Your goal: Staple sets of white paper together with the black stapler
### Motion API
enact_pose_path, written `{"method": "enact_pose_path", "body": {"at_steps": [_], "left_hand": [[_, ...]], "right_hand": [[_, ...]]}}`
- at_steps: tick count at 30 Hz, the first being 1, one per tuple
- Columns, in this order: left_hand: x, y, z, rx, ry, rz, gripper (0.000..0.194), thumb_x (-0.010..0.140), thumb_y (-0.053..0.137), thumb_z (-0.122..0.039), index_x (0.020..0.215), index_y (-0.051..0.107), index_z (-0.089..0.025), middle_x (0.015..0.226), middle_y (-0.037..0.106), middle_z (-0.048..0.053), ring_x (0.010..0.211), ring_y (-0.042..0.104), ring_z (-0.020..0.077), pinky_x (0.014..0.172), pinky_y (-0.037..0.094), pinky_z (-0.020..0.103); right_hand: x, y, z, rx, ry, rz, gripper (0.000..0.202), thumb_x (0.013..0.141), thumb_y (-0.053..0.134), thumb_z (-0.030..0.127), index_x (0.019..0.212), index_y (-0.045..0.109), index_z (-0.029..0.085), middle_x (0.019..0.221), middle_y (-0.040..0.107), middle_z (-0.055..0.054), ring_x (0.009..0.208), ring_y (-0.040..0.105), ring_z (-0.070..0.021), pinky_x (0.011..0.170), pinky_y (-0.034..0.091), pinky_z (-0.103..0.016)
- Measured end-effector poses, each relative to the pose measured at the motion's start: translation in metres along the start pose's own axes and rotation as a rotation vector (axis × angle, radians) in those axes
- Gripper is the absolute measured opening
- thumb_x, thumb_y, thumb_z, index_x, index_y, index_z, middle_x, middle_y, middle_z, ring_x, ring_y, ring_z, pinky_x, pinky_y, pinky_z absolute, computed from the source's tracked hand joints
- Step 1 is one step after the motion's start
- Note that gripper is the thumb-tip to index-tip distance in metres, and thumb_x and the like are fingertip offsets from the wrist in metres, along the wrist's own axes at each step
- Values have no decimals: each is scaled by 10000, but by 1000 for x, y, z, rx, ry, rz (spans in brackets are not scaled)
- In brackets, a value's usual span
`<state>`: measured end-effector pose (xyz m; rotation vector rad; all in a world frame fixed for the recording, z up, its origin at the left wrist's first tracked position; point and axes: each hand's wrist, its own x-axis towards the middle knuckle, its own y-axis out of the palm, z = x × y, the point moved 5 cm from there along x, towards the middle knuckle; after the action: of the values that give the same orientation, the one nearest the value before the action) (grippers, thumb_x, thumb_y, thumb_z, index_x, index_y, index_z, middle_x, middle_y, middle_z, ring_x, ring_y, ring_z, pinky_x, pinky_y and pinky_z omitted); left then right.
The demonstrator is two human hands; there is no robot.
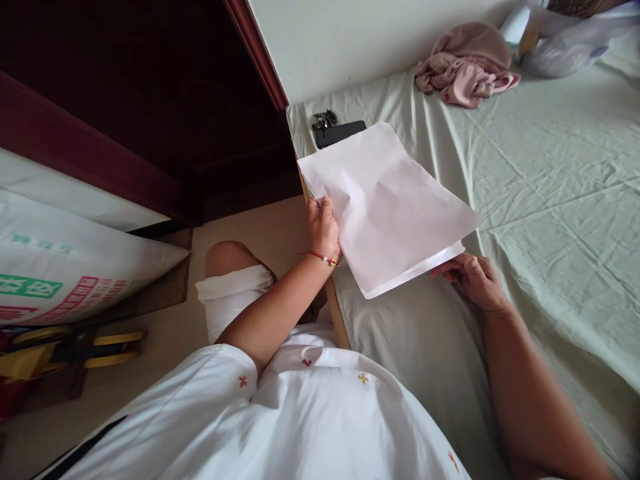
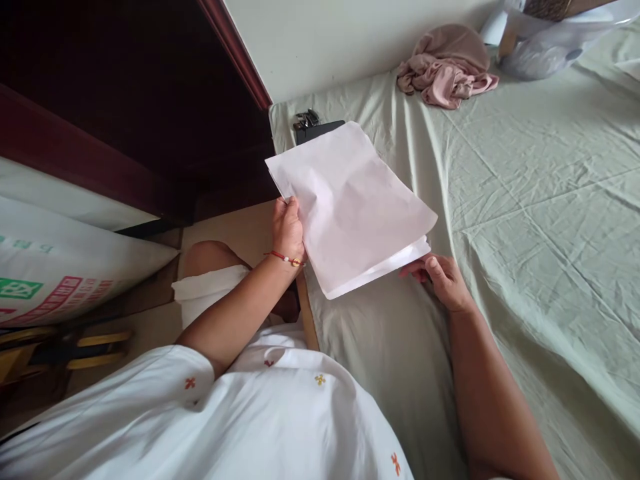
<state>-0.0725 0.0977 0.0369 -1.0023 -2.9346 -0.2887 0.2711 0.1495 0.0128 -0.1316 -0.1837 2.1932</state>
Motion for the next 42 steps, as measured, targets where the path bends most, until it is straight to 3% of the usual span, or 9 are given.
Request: {"method": "enact_pose_path", "body": {"at_steps": [6, 10, 14, 19, 24, 29, 35, 38, 42], "left_hand": [[-15, 23, -2, 20, 54, -23, 398, 947, 514, -631, 898, 467, -239, 880, 566, 5, 869, 589, 149, 803, 500, 287], [-46, 38, 0, -4, 8, 39, 396, 948, 554, -605, 855, 431, -240, 837, 533, -10, 828, 566, 136, 797, 507, 286], [-60, 45, 6, -88, -131, 260, 356, 892, 651, -548, 879, 483, -234, 842, 585, -10, 797, 591, 129, 764, 512, 273], [-28, 20, -8, -107, -240, 426, 465, 688, 836, -432, 1031, 580, -250, 949, 689, 17, 870, 658, 165, 761, 523, 282], [4, -18, -32, 15, -231, 589, 639, 525, 957, -340, 1086, 667, -244, 1049, 738, 42, 966, 700, 228, 863, 564, 361], [-3, -35, -25, 217, -360, 821, 596, 483, 976, -334, 1015, 760, -176, 989, 784, 106, 981, 726, 315, 912, 588, 496], [-14, -39, -13, 51, -330, 666, 594, 504, 973, -312, 1041, 751, -188, 1060, 784, 100, 1031, 721, 304, 997, 552, 535], [-18, -41, -15, -1, -292, 582, 642, 504, 975, -319, 1090, 742, -199, 1038, 784, 80, 1047, 714, 294, 1017, 540, 522], [-20, -42, -30, -61, -302, 631, 588, 524, 966, -328, 1066, 754, -245, 992, 780, 45, 982, 713, 260, 938, 570, 460]], "right_hand": [[2, 14, 9, 203, -60, 127, 775, 755, 597, 836, 1269, 713, 268, 1177, 765, -104, 1108, 695, -325, 998, 552, -498], [4, 11, -2, 211, -17, -84, 588, 740, 763, 678, 1170, 737, 278, 1178, 769, -80, 1147, 690, -306, 1017, 557, -468], [4, 3, -11, 274, -2, -326, 417, 768, 833, 423, 1152, 723, 304, 1181, 767, -48, 1109, 704, -274, 997, 579, -462], [2, -12, -8, 307, -32, -451, 426, 739, 831, 430, 1125, 733, 280, 1016, 785, -71, 1012, 727, -308, 944, 597, -533], [-5, -12, -2, 287, 1, -370, 356, 695, 866, 413, 1005, 749, 283, 950, 782, -46, 893, 728, -276, 819, 635, -480], [-14, -3, 8, 216, 14, -204, 192, 724, 869, 331, 873, 758, 284, 903, 775, -16, 825, 711, -232, 731, 647, -429], [-14, -6, 17, 191, 10, -236, 139, 718, 879, 332, 766, 762, 273, 806, 772, -5, 731, 706, -210, 679, 645, -402], [-8, 4, 20, 147, 24, -182, 203, 705, 888, 341, 864, 781, 272, 899, 793, -24, 818, 723, -233, 760, 656, -433], [-11, -2, 31, 61, -29, -333, 340, 689, 903, 315, 1001, 769, 293, 1001, 786, -22, 929, 717, -249, 850, 642, -460]]}}
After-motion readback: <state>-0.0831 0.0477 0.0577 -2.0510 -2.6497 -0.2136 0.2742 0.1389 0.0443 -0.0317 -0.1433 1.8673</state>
